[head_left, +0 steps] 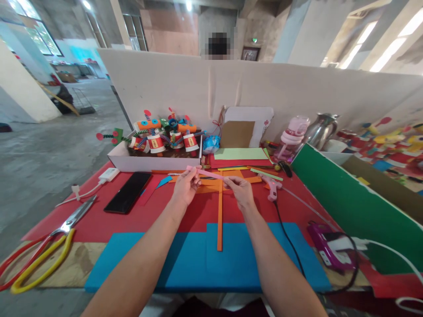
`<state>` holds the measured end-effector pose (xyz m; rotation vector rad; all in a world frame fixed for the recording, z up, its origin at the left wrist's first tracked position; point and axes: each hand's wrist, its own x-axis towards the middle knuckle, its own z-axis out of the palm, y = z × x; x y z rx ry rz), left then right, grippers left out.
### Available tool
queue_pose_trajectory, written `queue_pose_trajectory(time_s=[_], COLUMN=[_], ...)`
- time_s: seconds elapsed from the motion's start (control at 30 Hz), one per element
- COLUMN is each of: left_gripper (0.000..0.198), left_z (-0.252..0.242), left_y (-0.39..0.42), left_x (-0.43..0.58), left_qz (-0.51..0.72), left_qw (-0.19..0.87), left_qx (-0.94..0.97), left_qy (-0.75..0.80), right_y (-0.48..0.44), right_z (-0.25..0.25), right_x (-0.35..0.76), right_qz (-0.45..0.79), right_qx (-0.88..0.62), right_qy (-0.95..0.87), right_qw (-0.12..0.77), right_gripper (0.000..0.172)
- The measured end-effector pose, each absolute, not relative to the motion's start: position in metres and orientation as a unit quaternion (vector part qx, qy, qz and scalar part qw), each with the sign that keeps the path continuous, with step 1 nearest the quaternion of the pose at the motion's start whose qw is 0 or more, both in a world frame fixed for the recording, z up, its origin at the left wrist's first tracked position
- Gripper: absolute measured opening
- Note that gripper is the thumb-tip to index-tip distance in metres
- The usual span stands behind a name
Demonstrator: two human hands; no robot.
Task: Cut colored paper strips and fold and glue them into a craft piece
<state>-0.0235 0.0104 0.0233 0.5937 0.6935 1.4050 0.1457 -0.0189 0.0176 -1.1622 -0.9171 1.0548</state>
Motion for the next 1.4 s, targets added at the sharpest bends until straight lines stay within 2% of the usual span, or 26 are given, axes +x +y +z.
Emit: queue_pose_trajectory(time_s=[0.3, 0.63, 0.83, 1.13, 1.23, 1.33, 1.4], left_gripper=[0.017, 0.032, 0.029, 0.031, 0.026, 0.019, 0.015], left_z=[0.025, 0.022, 0.024, 0.025, 0.027, 0.031, 0.033], left_y=[0.015, 0.022, 0.02, 0.015, 0.011, 0.005, -0.002], left_x=[-0.032, -0.043, -0.046, -0.035, -0.032, -0.028, -0.023], left_qz=[0.643, 0.609, 0.61, 0.632, 0.633, 0.621, 0.609], left_qw=[0.632, 0.636, 0.607, 0.55, 0.499, 0.415, 0.367], left_qx=[0.289, 0.314, 0.367, 0.371, 0.417, 0.49, 0.534], left_qy=[0.323, 0.355, 0.352, 0.401, 0.42, 0.449, 0.458], right_y=[-0.016, -0.014, -0.016, -0.012, -0.01, -0.014, -0.02], right_z=[0.015, 0.016, 0.019, 0.014, 0.014, 0.02, 0.025], right_x=[0.152, 0.161, 0.169, 0.174, 0.18, 0.174, 0.16], right_qz=[0.444, 0.482, 0.548, 0.539, 0.428, 0.163, 0.064], right_qx=[-0.518, -0.51, -0.495, -0.513, -0.583, -0.62, -0.57], right_qy=[-0.407, -0.388, -0.369, -0.362, -0.376, -0.446, -0.545], right_qw=[0.607, 0.598, 0.564, 0.562, 0.579, 0.624, 0.612], right_gripper=[0.024, 0.03, 0.037, 0.04, 0.035, 0.032, 0.034])
